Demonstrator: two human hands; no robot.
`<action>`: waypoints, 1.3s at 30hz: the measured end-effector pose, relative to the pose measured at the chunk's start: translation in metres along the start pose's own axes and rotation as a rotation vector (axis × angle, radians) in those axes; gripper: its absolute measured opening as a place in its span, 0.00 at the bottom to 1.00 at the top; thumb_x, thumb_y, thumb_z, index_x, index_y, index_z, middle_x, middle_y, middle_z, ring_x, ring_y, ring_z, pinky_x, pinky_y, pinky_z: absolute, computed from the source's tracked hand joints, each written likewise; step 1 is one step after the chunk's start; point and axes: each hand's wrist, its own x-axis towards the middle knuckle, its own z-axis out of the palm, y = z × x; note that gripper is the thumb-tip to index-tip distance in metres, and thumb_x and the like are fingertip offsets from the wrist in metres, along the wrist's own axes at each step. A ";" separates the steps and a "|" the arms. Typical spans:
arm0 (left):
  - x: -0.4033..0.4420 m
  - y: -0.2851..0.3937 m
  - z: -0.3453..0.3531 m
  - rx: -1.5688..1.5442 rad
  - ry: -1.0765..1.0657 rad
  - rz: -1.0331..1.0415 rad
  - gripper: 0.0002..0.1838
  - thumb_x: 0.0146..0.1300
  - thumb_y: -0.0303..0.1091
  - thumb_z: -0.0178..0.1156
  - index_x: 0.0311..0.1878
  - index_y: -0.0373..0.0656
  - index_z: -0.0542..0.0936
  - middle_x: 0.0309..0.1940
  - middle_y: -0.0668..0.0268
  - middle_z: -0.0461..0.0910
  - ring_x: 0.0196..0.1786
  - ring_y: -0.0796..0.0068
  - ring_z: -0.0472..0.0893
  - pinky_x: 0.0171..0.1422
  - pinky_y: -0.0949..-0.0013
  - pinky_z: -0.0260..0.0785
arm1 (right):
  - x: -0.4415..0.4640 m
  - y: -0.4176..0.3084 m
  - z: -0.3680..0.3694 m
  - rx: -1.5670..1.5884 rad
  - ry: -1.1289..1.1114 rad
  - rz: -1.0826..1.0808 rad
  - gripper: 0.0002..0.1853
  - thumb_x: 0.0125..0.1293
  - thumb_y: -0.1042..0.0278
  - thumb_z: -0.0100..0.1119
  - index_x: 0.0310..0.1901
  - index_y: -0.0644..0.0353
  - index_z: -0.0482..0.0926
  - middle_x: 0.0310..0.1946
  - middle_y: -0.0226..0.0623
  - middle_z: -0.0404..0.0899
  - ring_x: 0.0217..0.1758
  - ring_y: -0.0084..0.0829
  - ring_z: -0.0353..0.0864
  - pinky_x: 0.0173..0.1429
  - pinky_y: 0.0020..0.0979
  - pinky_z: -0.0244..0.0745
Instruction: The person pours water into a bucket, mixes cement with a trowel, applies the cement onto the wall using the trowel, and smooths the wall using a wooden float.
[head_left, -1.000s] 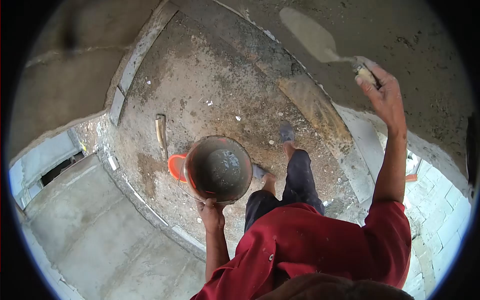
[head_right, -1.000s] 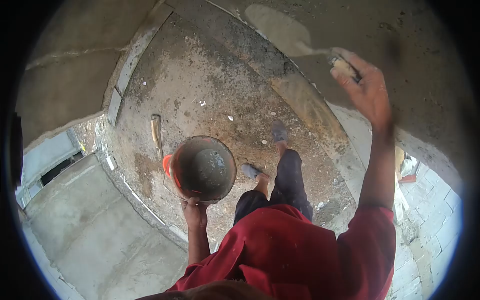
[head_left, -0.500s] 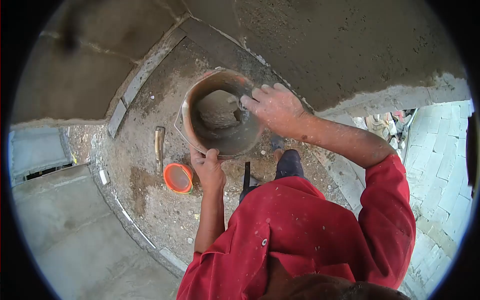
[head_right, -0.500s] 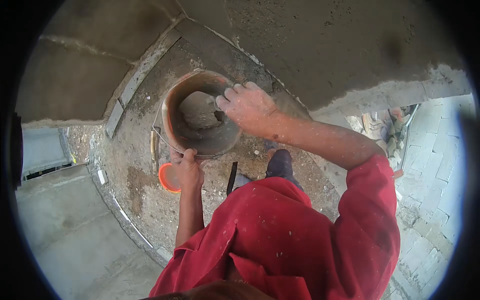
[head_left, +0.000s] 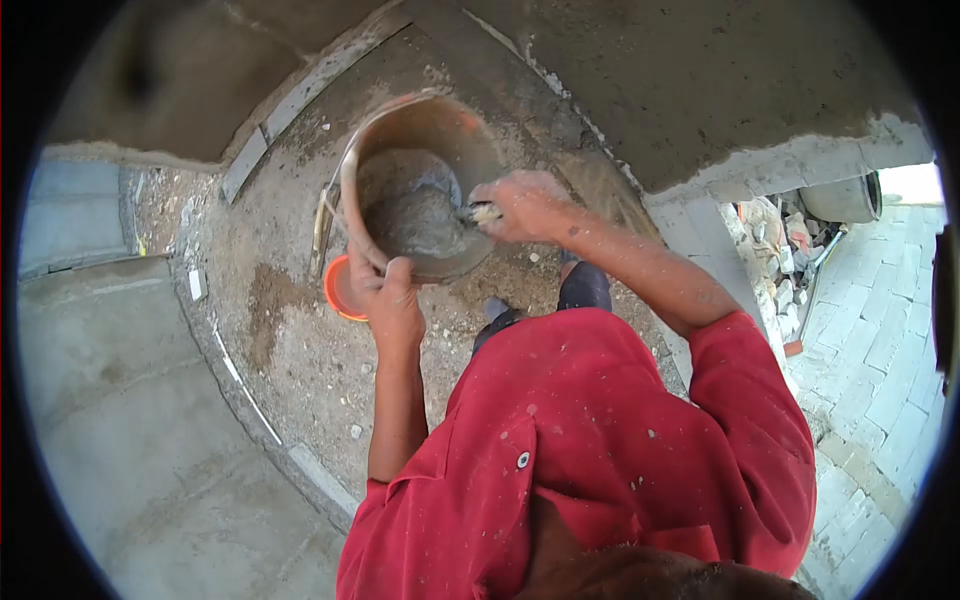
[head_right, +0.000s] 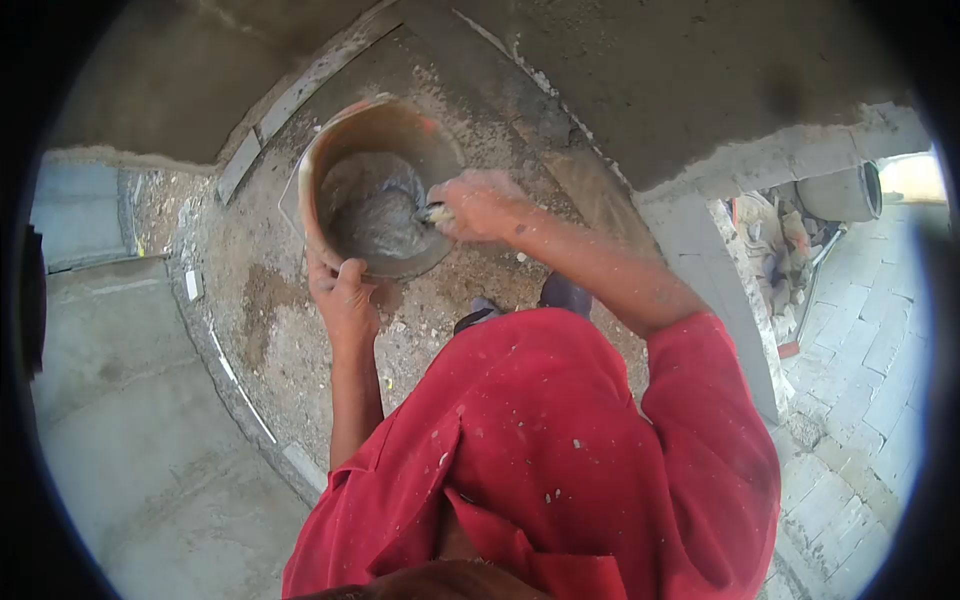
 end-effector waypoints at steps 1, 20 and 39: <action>-0.004 -0.008 -0.013 0.001 0.035 -0.029 0.36 0.57 0.20 0.55 0.73 0.38 0.69 0.58 0.60 0.79 0.53 0.68 0.83 0.51 0.67 0.83 | -0.002 -0.008 0.011 0.036 -0.001 -0.018 0.22 0.64 0.53 0.67 0.58 0.47 0.86 0.49 0.48 0.89 0.57 0.51 0.87 0.61 0.51 0.80; -0.062 -0.085 0.091 -0.021 0.417 -0.426 0.42 0.58 0.18 0.51 0.79 0.44 0.60 0.70 0.49 0.70 0.62 0.47 0.83 0.53 0.45 0.90 | -0.080 0.408 -0.153 0.783 0.317 0.446 0.23 0.75 0.54 0.65 0.62 0.63 0.84 0.31 0.25 0.81 0.30 0.18 0.77 0.36 0.27 0.73; -0.066 -0.034 0.179 -0.180 -0.114 -0.100 0.36 0.58 0.16 0.50 0.73 0.39 0.68 0.63 0.58 0.78 0.56 0.64 0.85 0.52 0.63 0.88 | -0.137 0.087 -0.113 -0.482 0.185 -0.188 0.13 0.63 0.67 0.63 0.50 0.55 0.81 0.43 0.35 0.84 0.53 0.36 0.86 0.54 0.39 0.76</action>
